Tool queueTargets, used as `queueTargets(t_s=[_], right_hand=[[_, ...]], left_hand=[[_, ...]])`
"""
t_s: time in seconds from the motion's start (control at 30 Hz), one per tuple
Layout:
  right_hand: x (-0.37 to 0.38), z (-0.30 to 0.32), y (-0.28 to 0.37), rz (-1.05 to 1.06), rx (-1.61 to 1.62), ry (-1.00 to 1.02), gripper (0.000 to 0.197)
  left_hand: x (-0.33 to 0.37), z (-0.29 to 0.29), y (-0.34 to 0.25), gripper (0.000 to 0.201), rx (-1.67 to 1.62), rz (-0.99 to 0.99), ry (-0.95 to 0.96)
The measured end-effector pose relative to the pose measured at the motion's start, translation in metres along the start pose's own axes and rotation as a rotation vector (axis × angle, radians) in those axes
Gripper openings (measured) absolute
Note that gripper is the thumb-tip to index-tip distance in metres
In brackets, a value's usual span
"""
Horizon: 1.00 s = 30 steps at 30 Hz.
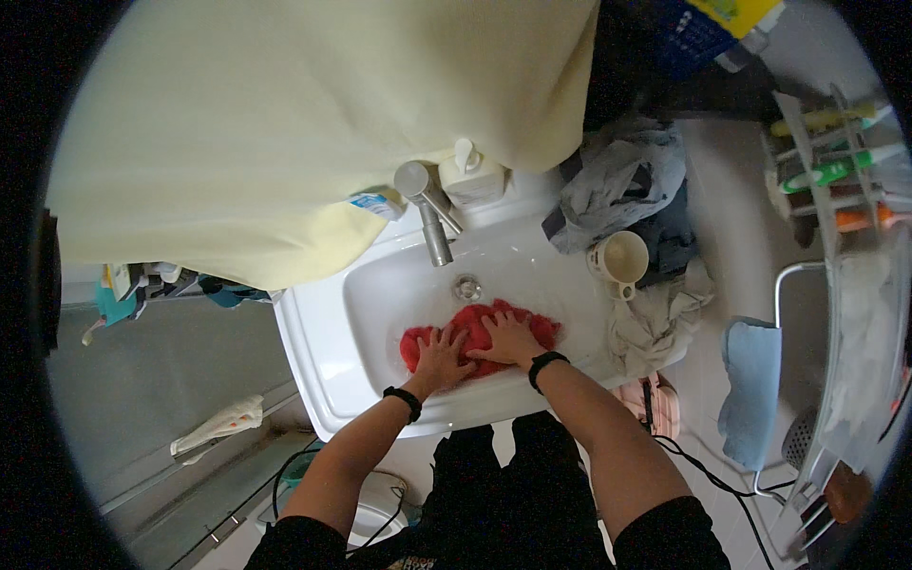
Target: Washing a red garment by hand in a bathroom sink.
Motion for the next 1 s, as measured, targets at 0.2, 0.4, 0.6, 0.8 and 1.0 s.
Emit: queueTargets(t_s=[0.2, 0.4, 0.6, 0.8, 1.0], right_hand=[[-0.024, -0.003, -0.001, 0.004, 0.029, 0.177, 0.096], [-0.028, -0.006, 0.003, -0.057, 0.062, 0.104, 0.093], [-0.020, -0.013, 0.004, 0.027, 0.056, 0.062, 0.078], [-0.023, -0.013, 0.013, 0.101, 0.000, -0.016, 0.063], [-0.028, -0.018, 0.012, 0.067, 0.014, 0.037, 0.066]], left_hand=[[-0.027, -0.002, -0.006, 0.078, -0.231, 0.057, 0.055], [-0.025, -0.003, -0.001, 0.076, -0.263, 0.039, -0.009], [-0.015, -0.013, 0.002, 0.061, -0.347, 0.017, 0.038], [-0.017, -0.014, -0.005, 0.051, -0.358, -0.077, 0.030], [-0.022, -0.009, -0.013, 0.049, -0.311, -0.100, 0.061]])
Point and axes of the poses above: each hand's wrist, its own x-axis towards the middle knuckle, its own z-axis out of the back of the hand, y = z × x, the point moved 7 cm from there along x, towards the middle knuckle, and after that the axes turned 5 degrees about -x, right-handed, at the moved point
